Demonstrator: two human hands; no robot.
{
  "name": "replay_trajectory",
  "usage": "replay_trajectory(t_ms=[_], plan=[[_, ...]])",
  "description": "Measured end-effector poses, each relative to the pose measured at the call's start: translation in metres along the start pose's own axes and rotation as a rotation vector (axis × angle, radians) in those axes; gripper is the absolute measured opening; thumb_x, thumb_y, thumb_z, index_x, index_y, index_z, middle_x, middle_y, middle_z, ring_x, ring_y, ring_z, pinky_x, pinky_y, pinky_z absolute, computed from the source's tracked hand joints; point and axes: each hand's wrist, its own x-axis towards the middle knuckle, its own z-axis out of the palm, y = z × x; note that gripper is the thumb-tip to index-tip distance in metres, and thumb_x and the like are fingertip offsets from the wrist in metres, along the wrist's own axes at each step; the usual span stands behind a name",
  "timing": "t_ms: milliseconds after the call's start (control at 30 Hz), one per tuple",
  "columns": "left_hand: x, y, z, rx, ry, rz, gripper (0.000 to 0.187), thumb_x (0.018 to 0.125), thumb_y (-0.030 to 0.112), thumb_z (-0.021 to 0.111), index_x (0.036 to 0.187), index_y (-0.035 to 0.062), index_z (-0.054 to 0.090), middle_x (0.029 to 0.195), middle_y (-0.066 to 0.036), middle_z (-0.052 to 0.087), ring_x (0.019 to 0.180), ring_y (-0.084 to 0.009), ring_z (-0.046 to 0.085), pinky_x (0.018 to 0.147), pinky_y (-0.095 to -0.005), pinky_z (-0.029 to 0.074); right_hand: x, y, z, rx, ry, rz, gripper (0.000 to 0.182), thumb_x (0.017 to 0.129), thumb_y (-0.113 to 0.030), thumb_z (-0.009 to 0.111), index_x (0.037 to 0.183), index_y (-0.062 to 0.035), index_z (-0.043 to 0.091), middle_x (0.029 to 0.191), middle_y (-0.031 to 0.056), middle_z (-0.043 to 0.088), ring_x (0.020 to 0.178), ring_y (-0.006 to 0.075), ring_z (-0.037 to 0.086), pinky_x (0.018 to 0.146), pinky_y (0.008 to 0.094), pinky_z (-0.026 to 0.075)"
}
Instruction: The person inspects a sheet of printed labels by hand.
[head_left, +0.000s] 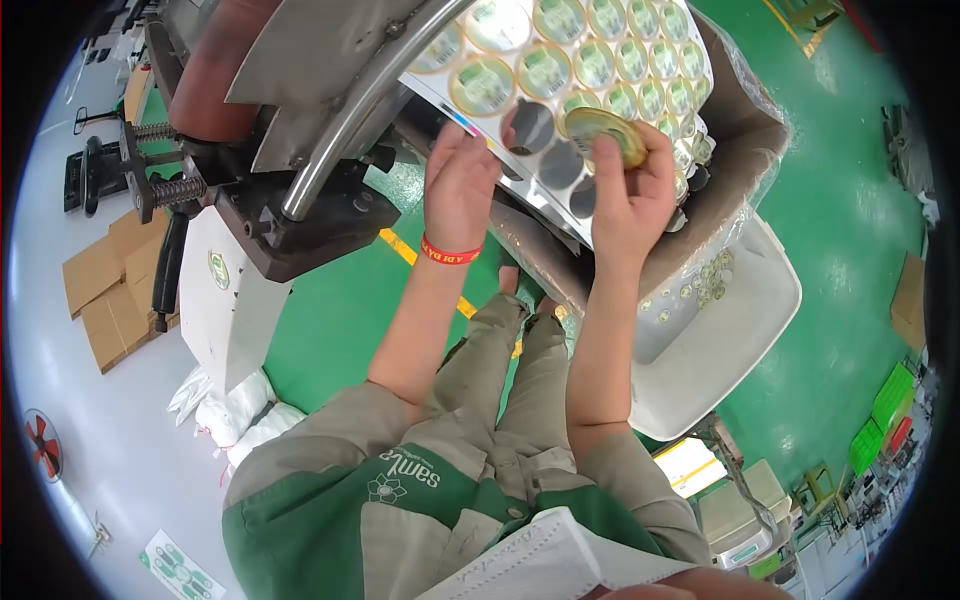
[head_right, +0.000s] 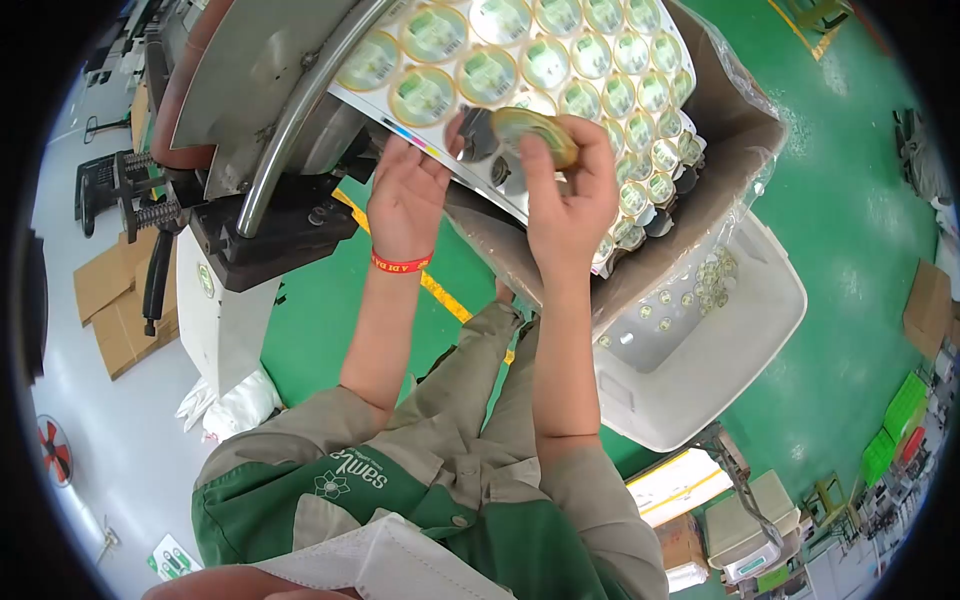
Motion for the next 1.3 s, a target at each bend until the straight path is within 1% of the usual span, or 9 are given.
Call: replay_trajectory(t_ms=[200,333,467,600,700,867,1000,1133,1300], plan=[[-0.003,-0.010,0.001,0.005,0.095,-0.061,0.038,0.088,0.015,0.045,0.124,0.0042,0.045,0.121,-0.007,0.054,0.110,-0.0186,0.053,0.094,-0.0349,0.039,0.001,-0.008,0.015,-0.408,-0.305,0.164,0.036,0.082,-0.005,0.065,0.117,-0.0040,0.057,0.095,0.0017,0.063,0.079,0.0060,0.055,0.065,0.0203,0.045],[-0.008,-0.013,0.000,-0.091,0.062,-0.116,0.021,0.086,0.011,0.049,0.106,0.0030,0.054,0.111,-0.007,0.059,0.102,-0.0163,0.056,0.088,-0.0317,0.042,-0.003,-0.006,0.012,-0.541,-0.289,0.031,0.032,0.080,-0.004,0.065,0.112,-0.0043,0.062,0.089,0.0011,0.057,0.073,0.0088,0.054,0.060,0.0205,0.044],[-0.011,-0.010,0.010,-0.083,-0.023,-0.080,0.035,0.086,0.010,0.047,0.120,0.0002,0.050,0.126,-0.011,0.051,0.114,-0.0197,0.051,0.093,-0.0323,0.039,-0.007,0.002,0.007,-0.420,-0.135,-0.152,0.016,0.075,0.000,0.067,0.090,-0.0059,0.065,0.089,0.0040,0.054,0.073,0.0113,0.053,0.056,0.0227,0.046],[-0.005,-0.012,0.000,-0.093,-0.001,-0.020,0.046,0.086,0.012,0.047,0.130,-0.0009,0.041,0.132,-0.012,0.046,0.119,-0.0212,0.047,0.098,-0.0337,0.037,-0.006,0.002,0.003,-0.066,0.048,-0.013,0.016,0.081,-0.002,0.066,0.095,-0.0026,0.058,0.089,0.0015,0.056,0.080,0.0074,0.052,0.064,0.0207,0.045],[0.001,0.000,0.003,0.025,0.056,0.067,0.053,0.087,0.018,0.041,0.136,-0.0011,0.031,0.135,-0.013,0.043,0.124,-0.0237,0.043,0.104,-0.0374,0.033,-0.001,-0.001,0.009,-0.087,-0.051,0.035,0.023,0.082,-0.005,0.066,0.103,-0.0006,0.057,0.092,0.0019,0.061,0.078,0.0060,0.053,0.066,0.0200,0.044],[0.000,-0.009,-0.002,-0.032,0.106,0.006,0.041,0.088,0.017,0.043,0.127,0.0038,0.043,0.126,-0.008,0.052,0.115,-0.0197,0.050,0.095,-0.0339,0.039,0.004,-0.004,0.019,-0.425,-0.297,0.102,0.038,0.078,-0.003,0.068,0.115,-0.0040,0.060,0.096,0.0024,0.064,0.073,0.0072,0.055,0.061,0.0205,0.045],[-0.004,-0.012,0.005,-0.011,0.034,-0.035,0.035,0.089,0.015,0.044,0.121,0.0017,0.047,0.121,-0.009,0.055,0.110,-0.0183,0.054,0.093,-0.0324,0.040,0.002,0.006,0.011,-0.586,-0.301,0.007,0.037,0.075,-0.004,0.068,0.112,-0.0059,0.062,0.085,0.0055,0.058,0.060,0.0114,0.052,0.053,0.0232,0.043],[-0.002,-0.009,0.004,-0.044,0.009,-0.092,0.027,0.087,0.008,0.047,0.111,-0.0012,0.053,0.116,-0.013,0.058,0.107,-0.0177,0.055,0.093,-0.0322,0.041,-0.003,0.007,0.005,-0.518,-0.236,-0.082,0.026,0.074,-0.001,0.070,0.099,-0.0052,0.064,0.088,0.0050,0.054,0.060,0.0109,0.053,0.054,0.0232,0.044],[0.001,-0.009,-0.001,-0.042,0.016,-0.022,0.043,0.087,0.008,0.043,0.128,-0.0021,0.042,0.132,-0.013,0.046,0.121,-0.0223,0.046,0.096,-0.0333,0.039,0.002,0.006,0.001,-0.129,-0.008,-0.017,0.015,0.078,-0.004,0.069,0.091,-0.0024,0.060,0.080,0.0001,0.061,0.066,0.0061,0.054,0.060,0.0204,0.043]])
